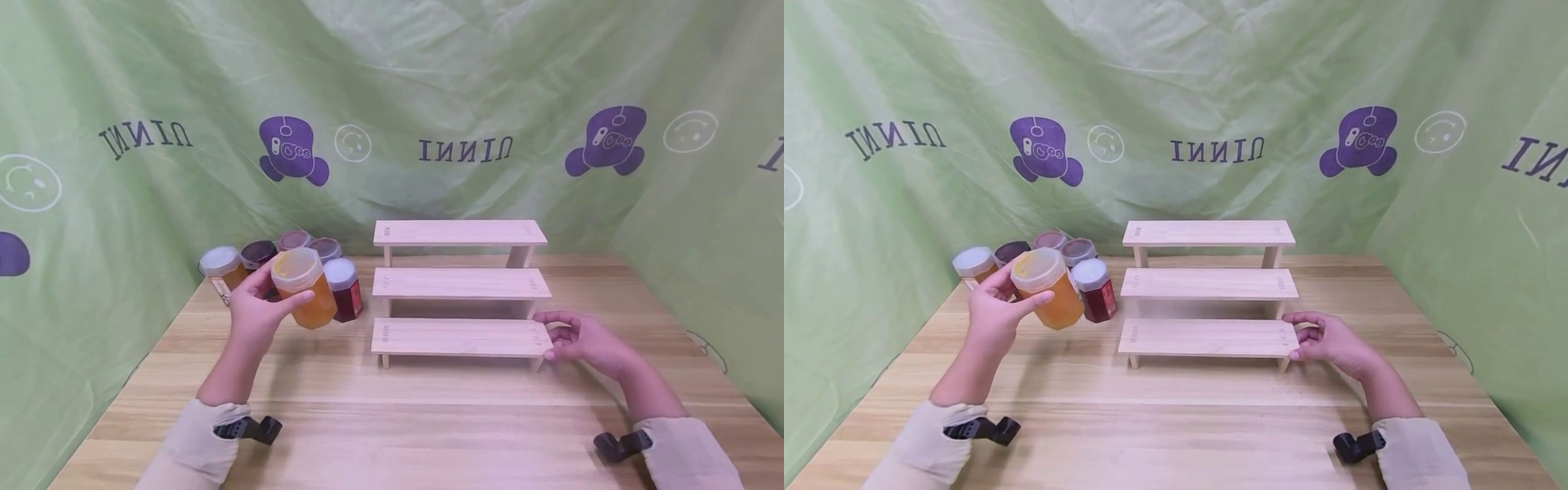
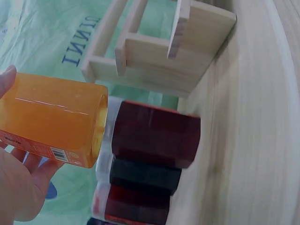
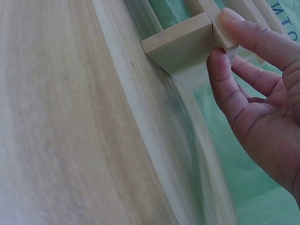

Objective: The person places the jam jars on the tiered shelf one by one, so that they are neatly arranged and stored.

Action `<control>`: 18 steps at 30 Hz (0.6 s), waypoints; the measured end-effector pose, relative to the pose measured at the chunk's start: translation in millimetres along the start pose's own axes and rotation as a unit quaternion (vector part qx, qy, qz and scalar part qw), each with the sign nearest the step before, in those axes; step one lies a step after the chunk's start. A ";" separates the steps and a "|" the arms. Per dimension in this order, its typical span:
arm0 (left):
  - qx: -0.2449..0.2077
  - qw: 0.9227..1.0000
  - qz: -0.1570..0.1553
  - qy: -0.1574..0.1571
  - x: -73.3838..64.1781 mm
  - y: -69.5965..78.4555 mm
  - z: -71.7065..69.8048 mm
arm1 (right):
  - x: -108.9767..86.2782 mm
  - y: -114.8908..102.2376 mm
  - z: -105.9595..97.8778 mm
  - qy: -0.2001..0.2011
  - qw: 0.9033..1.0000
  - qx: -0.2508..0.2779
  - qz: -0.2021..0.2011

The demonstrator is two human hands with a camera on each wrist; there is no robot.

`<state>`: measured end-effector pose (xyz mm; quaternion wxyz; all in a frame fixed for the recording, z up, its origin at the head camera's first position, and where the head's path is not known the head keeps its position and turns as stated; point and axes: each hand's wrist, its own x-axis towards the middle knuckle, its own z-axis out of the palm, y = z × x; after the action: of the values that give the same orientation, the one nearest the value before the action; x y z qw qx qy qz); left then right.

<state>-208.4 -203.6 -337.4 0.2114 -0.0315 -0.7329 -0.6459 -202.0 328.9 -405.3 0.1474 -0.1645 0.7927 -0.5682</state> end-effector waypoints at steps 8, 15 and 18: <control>0.005 1.000 0.016 -0.024 1.7 10.5 16.2 | 0.3 -1.0 -0.5 0.001 1.000 -0.004 0.000; -0.010 0.998 0.040 -0.057 3.1 18.8 32.4 | 0.5 1.4 -0.1 0.003 1.000 -0.011 -0.009; -0.016 0.997 0.038 -0.073 4.1 22.9 38.3 | 0.0 0.7 0.6 0.008 1.000 -0.014 -0.003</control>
<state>-215.2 -164.1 -317.6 0.1815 -0.1094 -0.7344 -0.6448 -201.8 328.6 -406.1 0.1371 -0.1648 0.8011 -0.5589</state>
